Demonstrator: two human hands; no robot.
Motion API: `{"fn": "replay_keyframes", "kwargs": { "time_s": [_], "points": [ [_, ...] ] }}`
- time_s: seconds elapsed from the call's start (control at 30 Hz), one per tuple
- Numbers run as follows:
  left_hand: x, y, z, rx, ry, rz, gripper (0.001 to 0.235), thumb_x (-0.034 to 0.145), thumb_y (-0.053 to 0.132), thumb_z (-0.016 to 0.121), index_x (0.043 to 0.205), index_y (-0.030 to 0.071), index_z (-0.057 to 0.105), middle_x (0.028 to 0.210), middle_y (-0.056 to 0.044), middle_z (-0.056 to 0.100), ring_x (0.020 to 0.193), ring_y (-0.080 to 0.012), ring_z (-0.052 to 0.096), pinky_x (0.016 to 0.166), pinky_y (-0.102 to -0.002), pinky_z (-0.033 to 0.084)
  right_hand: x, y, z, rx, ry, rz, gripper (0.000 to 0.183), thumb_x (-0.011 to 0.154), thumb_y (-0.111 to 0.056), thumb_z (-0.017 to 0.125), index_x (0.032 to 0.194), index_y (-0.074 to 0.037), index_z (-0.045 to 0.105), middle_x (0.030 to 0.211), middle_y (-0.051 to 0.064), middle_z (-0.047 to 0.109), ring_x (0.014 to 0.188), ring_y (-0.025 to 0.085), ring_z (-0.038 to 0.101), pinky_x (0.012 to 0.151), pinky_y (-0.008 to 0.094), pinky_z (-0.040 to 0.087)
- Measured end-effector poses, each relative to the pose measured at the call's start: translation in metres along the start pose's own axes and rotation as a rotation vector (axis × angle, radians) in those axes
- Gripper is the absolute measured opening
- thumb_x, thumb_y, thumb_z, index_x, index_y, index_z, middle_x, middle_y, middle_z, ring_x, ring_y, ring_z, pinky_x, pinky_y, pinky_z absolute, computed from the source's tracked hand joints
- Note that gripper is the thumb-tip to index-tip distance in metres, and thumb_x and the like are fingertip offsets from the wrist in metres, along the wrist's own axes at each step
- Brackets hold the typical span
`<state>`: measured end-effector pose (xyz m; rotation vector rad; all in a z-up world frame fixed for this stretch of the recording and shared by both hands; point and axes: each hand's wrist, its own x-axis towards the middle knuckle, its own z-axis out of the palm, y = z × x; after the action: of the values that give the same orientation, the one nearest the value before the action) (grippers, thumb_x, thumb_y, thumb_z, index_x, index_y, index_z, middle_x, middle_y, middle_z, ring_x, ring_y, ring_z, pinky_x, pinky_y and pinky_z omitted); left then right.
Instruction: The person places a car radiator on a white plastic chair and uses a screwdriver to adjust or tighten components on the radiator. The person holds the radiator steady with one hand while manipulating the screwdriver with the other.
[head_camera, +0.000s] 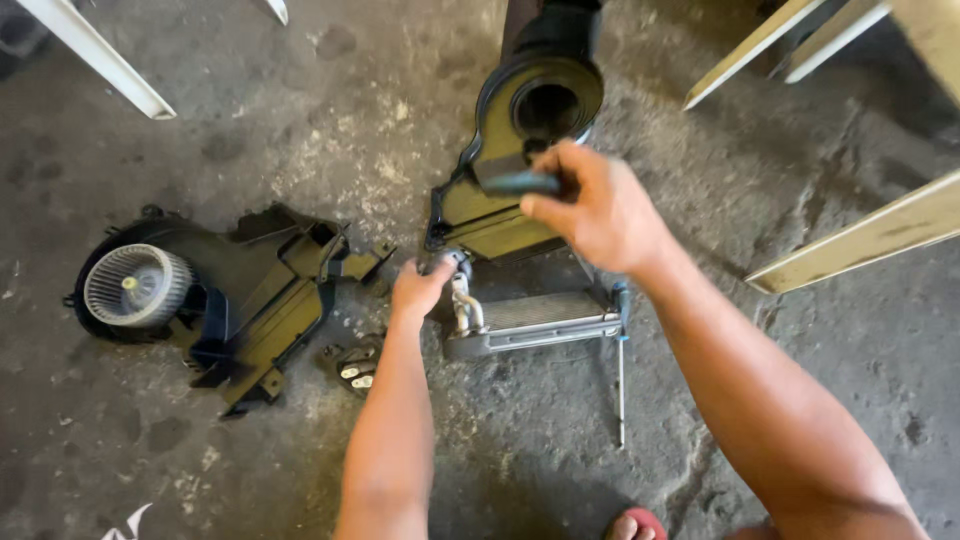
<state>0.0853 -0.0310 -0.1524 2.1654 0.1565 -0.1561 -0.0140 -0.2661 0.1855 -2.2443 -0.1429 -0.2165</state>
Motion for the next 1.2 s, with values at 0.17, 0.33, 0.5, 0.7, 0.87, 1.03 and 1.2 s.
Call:
{"fn": "replay_keyframes", "kwargs": {
  "time_s": [0.17,0.33,0.5,0.7,0.87,1.03,1.2],
  "points": [
    [-0.056,0.089,-0.035,0.223,-0.298,0.128,0.075,0.069,0.057,0.083,0.114,-0.002,0.073,0.113,-0.029,0.072,0.107,-0.0414,0.070,0.092,-0.047,0.055,-0.020,-0.047,-0.058,-0.050,0.177,-0.161,0.028,0.089,-0.018,0.080,0.107,-0.002,0.066,0.082,0.004,0.064,0.072,0.009,0.058,0.065,0.029,0.050],
    [-0.113,0.161,-0.040,0.427,-0.229,0.147,0.068,0.076,0.064,0.078,0.090,-0.002,0.076,0.091,-0.025,0.075,0.092,-0.0416,0.072,0.081,-0.049,0.055,-0.038,-0.047,-0.094,0.058,0.176,-0.122,0.023,0.094,-0.015,0.078,0.108,-0.002,0.065,0.083,0.002,0.063,0.073,0.009,0.058,0.064,0.026,0.048],
    [-0.129,0.219,-0.048,0.047,-0.045,0.231,0.054,0.072,0.052,0.083,0.086,0.001,0.075,0.081,-0.018,0.074,0.079,-0.0325,0.073,0.071,-0.044,0.054,-0.052,-0.039,-0.120,0.287,0.164,-0.208,0.025,0.099,-0.008,0.072,0.121,0.000,0.062,0.091,0.000,0.064,0.081,0.008,0.062,0.071,0.024,0.051],
    [-0.158,0.272,-0.039,-0.996,-0.112,0.185,0.029,0.083,0.022,0.083,0.101,0.000,0.077,0.093,-0.005,0.076,0.084,-0.0150,0.069,0.077,-0.031,0.055,-0.079,-0.047,-0.155,0.144,0.313,-0.088,0.028,0.094,-0.014,0.072,0.119,-0.003,0.065,0.083,-0.002,0.064,0.072,0.006,0.059,0.063,0.023,0.048],
    [-0.174,0.301,-0.042,-1.354,-0.143,0.325,0.044,0.085,0.008,0.080,0.126,-0.001,0.067,0.113,-0.007,0.071,0.098,-0.0144,0.068,0.086,-0.029,0.053,-0.091,-0.053,-0.162,-0.063,0.374,-0.063,0.028,0.092,-0.022,0.078,0.106,-0.001,0.067,0.079,0.001,0.064,0.069,0.007,0.056,0.061,0.025,0.047],
    [-0.186,0.312,-0.060,-1.489,-0.031,0.416,0.053,0.081,0.005,0.077,0.132,0.002,0.061,0.117,-0.008,0.071,0.103,-0.0173,0.071,0.093,-0.033,0.058,-0.090,-0.056,-0.133,0.013,0.406,0.086,0.027,0.090,-0.025,0.076,0.102,-0.003,0.067,0.077,0.002,0.065,0.066,0.009,0.057,0.058,0.027,0.048],
    [-0.189,0.304,-0.066,-1.532,0.062,0.417,0.053,0.084,0.006,0.079,0.133,-0.003,0.060,0.117,-0.010,0.071,0.104,-0.0215,0.071,0.095,-0.037,0.058,-0.072,-0.052,-0.097,0.048,0.472,0.093,0.027,0.091,-0.027,0.074,0.101,-0.003,0.066,0.076,0.002,0.067,0.067,0.011,0.060,0.061,0.029,0.051]
  ]
}}
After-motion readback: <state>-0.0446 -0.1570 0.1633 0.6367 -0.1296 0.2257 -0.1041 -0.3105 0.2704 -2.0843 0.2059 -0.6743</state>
